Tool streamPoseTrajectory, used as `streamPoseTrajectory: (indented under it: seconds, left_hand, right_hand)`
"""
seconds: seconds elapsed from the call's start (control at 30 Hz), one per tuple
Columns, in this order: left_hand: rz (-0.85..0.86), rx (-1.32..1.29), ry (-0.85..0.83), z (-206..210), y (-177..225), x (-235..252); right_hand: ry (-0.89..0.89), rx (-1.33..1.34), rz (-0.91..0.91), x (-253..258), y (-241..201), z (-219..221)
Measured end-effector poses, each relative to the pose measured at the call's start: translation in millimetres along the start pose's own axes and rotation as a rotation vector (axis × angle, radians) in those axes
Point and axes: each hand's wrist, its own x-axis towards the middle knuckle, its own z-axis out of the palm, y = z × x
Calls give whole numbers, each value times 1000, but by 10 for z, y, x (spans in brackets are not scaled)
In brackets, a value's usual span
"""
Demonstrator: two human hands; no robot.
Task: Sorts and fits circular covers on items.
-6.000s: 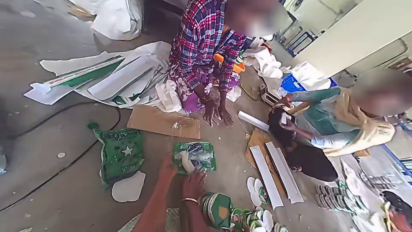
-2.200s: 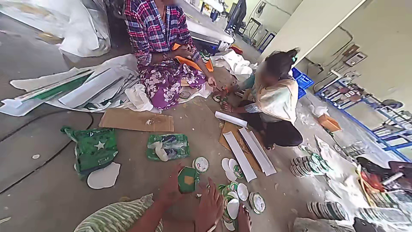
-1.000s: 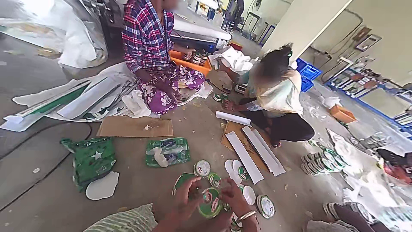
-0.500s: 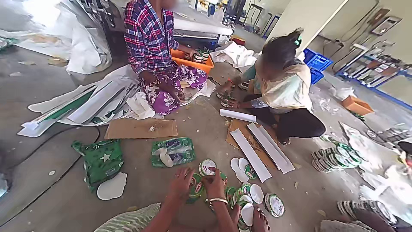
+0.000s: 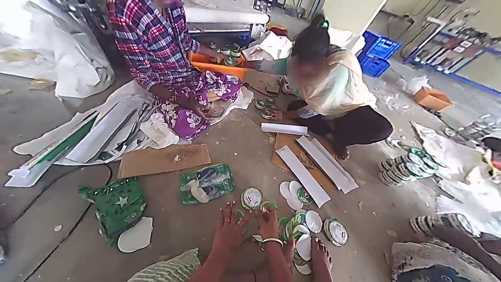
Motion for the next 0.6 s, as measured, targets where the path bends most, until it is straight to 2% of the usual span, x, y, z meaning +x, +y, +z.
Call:
streamPoseTrajectory:
  seconds: [0.07,0.13,0.17,0.23,0.3,0.4,0.53,0.6]
  left_hand:
    - [-23,-17,-138,-132,38,24]
    - [-5,-161,-310,-316,-34,50]
    - [1,-246,-312,-374,-91,64]
    - [-37,-291,-251,-399,-153,52]
    - [-108,-236,-282,-402,-142,54]
    - [-146,-264,-241,-431,-117,75]
    - [37,-412,34,-628,107,-33]
    - [139,-464,61,-790,314,-79]
  right_hand:
    - [15,-22,-14,13,22,-74]
    - [-6,-14,-40,4,10,-147]
    - [-14,11,-54,3,-1,-167]
    - [-27,84,-15,-39,26,-161]
    - [-63,176,84,-105,81,-139]
    - [-127,367,151,-145,132,-115]
    - [-256,781,68,-267,28,-155]
    - [-319,1115,59,-508,-101,-178]
